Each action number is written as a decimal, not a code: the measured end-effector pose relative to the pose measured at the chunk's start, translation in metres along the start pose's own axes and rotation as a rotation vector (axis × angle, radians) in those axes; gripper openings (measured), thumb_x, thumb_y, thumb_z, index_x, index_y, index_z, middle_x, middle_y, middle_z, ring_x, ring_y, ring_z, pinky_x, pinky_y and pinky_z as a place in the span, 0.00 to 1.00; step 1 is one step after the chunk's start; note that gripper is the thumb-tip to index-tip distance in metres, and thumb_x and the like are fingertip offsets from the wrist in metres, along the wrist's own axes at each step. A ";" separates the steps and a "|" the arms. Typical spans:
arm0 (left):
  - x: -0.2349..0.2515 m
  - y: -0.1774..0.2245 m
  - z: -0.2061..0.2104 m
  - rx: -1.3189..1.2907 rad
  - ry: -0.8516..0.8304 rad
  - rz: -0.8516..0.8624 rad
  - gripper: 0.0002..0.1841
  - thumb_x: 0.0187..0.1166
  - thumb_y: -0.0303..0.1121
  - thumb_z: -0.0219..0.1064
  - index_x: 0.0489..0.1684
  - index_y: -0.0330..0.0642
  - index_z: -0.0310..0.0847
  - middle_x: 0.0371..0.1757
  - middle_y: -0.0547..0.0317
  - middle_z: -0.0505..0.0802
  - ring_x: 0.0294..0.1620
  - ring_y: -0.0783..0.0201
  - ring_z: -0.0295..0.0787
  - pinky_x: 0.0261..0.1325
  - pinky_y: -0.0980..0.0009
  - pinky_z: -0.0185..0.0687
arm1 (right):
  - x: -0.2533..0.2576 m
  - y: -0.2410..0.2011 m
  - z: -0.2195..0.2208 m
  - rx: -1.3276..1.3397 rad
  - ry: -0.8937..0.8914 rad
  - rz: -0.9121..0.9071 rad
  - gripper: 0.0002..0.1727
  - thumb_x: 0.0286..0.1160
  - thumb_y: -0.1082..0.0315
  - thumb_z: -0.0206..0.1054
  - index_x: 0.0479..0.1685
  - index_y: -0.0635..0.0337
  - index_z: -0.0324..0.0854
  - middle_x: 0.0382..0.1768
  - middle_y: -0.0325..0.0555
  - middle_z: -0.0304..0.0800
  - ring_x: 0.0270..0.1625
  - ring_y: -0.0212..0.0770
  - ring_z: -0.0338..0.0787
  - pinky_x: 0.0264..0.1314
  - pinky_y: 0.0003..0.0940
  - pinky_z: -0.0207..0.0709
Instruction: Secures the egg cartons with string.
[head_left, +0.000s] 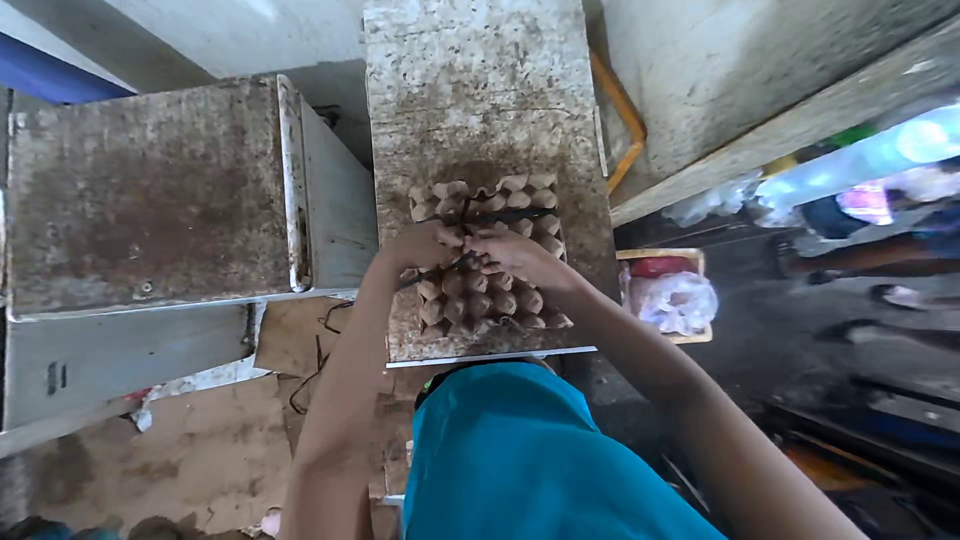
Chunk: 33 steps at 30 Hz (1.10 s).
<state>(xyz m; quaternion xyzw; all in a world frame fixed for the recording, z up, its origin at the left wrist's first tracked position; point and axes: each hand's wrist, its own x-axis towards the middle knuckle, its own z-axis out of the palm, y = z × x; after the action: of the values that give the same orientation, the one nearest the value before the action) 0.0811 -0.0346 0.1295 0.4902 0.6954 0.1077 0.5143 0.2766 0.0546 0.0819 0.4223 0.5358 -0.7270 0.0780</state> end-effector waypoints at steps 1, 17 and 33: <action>0.006 -0.004 -0.005 0.045 0.081 0.004 0.10 0.81 0.27 0.66 0.47 0.41 0.95 0.61 0.42 0.90 0.64 0.44 0.85 0.66 0.37 0.77 | 0.003 0.001 0.001 0.000 0.013 -0.038 0.21 0.88 0.48 0.60 0.65 0.52 0.83 0.50 0.47 0.90 0.42 0.42 0.93 0.44 0.42 0.89; 0.087 -0.045 0.019 0.613 0.295 0.107 0.65 0.52 0.61 0.87 0.97 0.64 0.45 0.99 0.61 0.43 0.98 0.46 0.31 0.92 0.34 0.25 | 0.017 0.003 -0.110 0.460 0.209 -0.015 0.20 0.74 0.66 0.65 0.14 0.44 0.64 0.08 0.25 0.55 0.09 0.23 0.55 0.13 0.20 0.54; 0.082 -0.045 0.032 0.474 0.426 0.141 0.45 0.72 0.37 0.76 0.94 0.62 0.57 0.98 0.60 0.50 0.97 0.45 0.40 0.91 0.35 0.38 | 0.001 -0.010 0.059 -0.742 0.474 -0.163 0.21 0.95 0.55 0.44 0.60 0.63 0.73 0.38 0.62 0.88 0.44 0.63 0.93 0.35 0.59 0.84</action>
<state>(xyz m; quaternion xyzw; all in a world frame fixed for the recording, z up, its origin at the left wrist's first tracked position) 0.0825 -0.0034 0.0352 0.6095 0.7576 0.0782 0.2201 0.2389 0.0088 0.0927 0.4770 0.7950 -0.3723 0.0418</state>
